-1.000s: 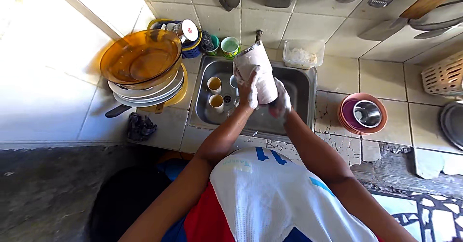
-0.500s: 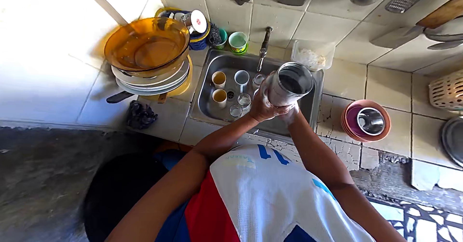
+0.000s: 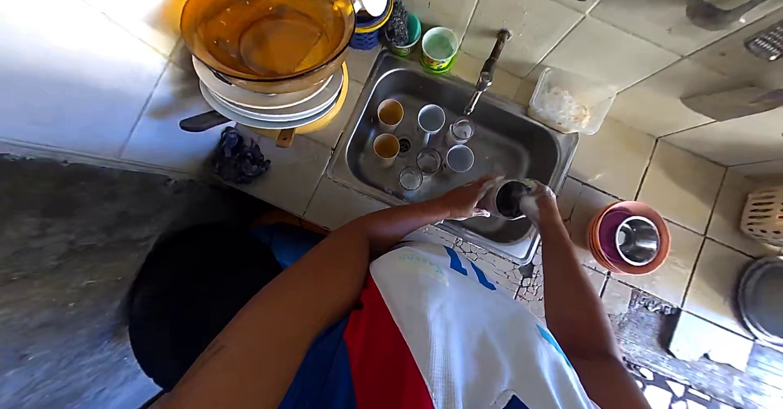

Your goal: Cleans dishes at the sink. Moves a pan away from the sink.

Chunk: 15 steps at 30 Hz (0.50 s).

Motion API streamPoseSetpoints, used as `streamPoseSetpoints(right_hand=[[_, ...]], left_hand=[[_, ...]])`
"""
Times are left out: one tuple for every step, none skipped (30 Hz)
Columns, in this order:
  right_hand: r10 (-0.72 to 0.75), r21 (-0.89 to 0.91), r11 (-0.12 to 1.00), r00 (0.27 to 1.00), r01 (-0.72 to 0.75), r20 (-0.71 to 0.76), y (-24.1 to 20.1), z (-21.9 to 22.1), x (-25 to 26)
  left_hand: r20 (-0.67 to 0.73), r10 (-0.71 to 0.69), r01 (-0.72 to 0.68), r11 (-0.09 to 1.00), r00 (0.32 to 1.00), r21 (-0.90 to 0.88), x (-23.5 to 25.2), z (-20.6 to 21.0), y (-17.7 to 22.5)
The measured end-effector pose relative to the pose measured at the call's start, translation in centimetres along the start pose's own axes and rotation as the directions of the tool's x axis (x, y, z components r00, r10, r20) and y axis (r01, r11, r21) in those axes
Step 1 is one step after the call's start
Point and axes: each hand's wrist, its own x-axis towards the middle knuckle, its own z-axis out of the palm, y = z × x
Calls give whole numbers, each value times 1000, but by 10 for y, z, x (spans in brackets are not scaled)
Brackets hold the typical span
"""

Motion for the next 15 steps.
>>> streamPoseSetpoints(right_hand=[[11,-120,993,1000,-13,-16,-1,5,4],[38,-201,979,999,-42,-23,-2,11,8],[70,-243,967,997,-74,-25,-6,17,12],[96,-270,958,995,-99,-22,-13,23,17],[117,-297,948,993,-114,-8,-21,26,22],[134,-335,934,991,-121,17,-30,25,24],[151,-384,916,987,-117,60,-41,19,25],[175,-455,885,977,-100,125,-58,7,22],[201,-523,849,963,-79,181,-77,-9,18],[202,-546,836,958,-60,204,-97,-28,14],[144,-527,849,971,-23,191,-114,-43,13],[26,-507,860,987,59,160,-129,-57,15],[-121,-493,853,983,174,138,-148,-68,22],[-239,-469,839,961,276,138,-173,-75,31],[-348,-444,815,928,371,137,-203,-76,40]], left_hand=[[42,-11,10,1000,999,20,1,-4,-4],[62,-5,2,999,998,48,0,-7,-9],[68,7,-11,997,998,72,-2,-14,-14],[63,19,-24,996,998,89,-3,-24,-20],[41,34,-38,994,999,99,-5,-35,-28],[10,34,-35,994,999,106,-7,-47,-36],[-21,4,-2,995,1000,105,-10,-62,-41],[-39,-59,62,994,998,86,-14,-78,-46],[-69,-133,137,989,989,51,-15,-95,-50],[-98,-216,217,976,971,-1,-16,-111,-55],[-124,-292,285,956,948,-69,-16,-124,-62],[-145,-366,348,927,919,-135,-16,-135,-72],[-165,-434,408,897,885,-172,-13,-141,-86],[-173,-498,467,863,850,-192,-10,-146,-99],[-179,-544,511,836,820,-202,-8,-147,-109]])
